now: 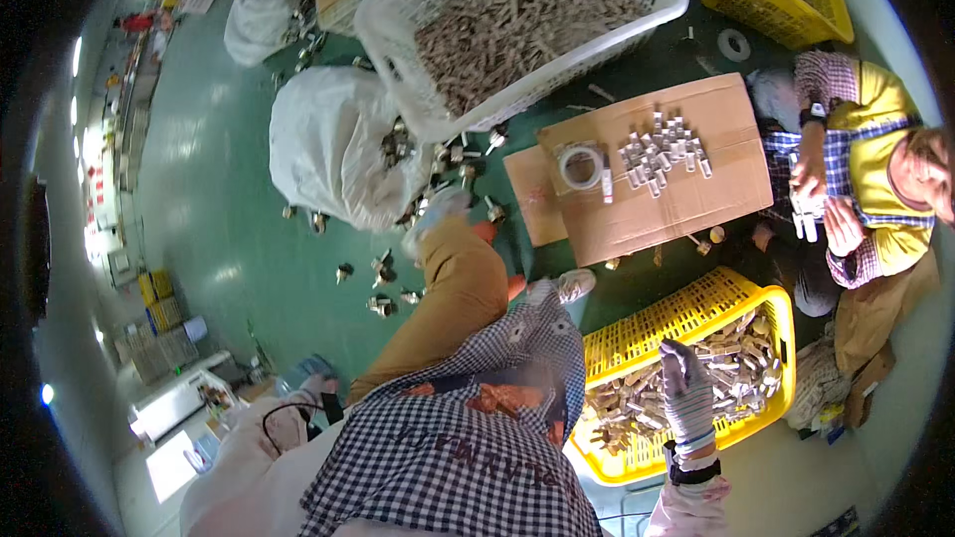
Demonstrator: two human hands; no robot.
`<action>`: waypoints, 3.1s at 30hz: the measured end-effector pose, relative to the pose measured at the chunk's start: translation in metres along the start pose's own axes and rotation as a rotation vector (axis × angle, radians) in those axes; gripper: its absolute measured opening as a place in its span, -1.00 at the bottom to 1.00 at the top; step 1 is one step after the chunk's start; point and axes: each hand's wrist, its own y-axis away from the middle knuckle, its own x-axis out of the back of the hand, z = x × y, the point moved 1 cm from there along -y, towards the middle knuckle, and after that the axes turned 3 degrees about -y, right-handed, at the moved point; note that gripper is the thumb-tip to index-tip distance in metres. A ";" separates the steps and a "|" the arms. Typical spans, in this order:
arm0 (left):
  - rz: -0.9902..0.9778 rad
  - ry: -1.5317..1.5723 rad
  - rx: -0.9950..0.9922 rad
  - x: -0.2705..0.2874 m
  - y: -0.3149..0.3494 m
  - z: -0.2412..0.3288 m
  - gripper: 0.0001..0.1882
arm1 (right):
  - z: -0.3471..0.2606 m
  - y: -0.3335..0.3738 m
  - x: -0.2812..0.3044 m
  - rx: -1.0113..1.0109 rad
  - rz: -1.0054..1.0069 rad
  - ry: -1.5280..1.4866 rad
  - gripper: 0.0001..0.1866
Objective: Assembling, sorting, and bagging small metal hardware components on a factory floor.
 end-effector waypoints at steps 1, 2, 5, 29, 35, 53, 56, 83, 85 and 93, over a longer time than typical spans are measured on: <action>-0.012 0.041 0.000 0.010 0.029 0.032 -0.49 | 0.014 0.006 -0.009 0.035 -0.037 0.110 -0.66; 0.032 0.201 0.063 0.033 0.052 0.061 -0.50 | 0.028 0.012 -0.014 0.058 -0.058 0.195 -0.68; 0.099 0.399 0.119 0.086 0.081 0.095 -0.53 | 0.049 0.042 -0.024 0.049 -0.106 0.394 -0.73; 0.352 0.964 -0.091 0.089 -0.189 -0.268 -0.57 | 0.128 0.169 -0.349 -0.098 0.076 0.594 -0.67; 0.180 0.504 0.115 0.063 -0.154 -0.303 -0.58 | 0.065 0.126 -0.446 -0.032 0.026 0.448 -0.69; 0.664 0.085 -0.211 0.335 -0.367 -0.255 -0.41 | 0.190 -0.156 -0.652 -0.202 0.087 0.956 -0.34; 0.621 0.126 -0.232 0.371 -0.467 -0.216 -0.41 | 0.229 -0.206 -0.663 -0.209 0.082 1.315 -0.32; 0.240 2.126 -0.263 0.430 -0.678 -0.272 -0.35 | 0.063 -0.362 -1.044 0.357 -0.446 0.992 -0.56; 0.173 2.086 -0.406 0.449 -0.609 -0.283 -0.34 | 0.003 -0.300 -1.054 -0.033 -0.276 0.402 -0.60; -0.008 1.727 -0.710 0.468 -0.508 -0.331 -0.42 | -0.159 -0.169 -0.954 0.274 -0.016 -0.274 -0.70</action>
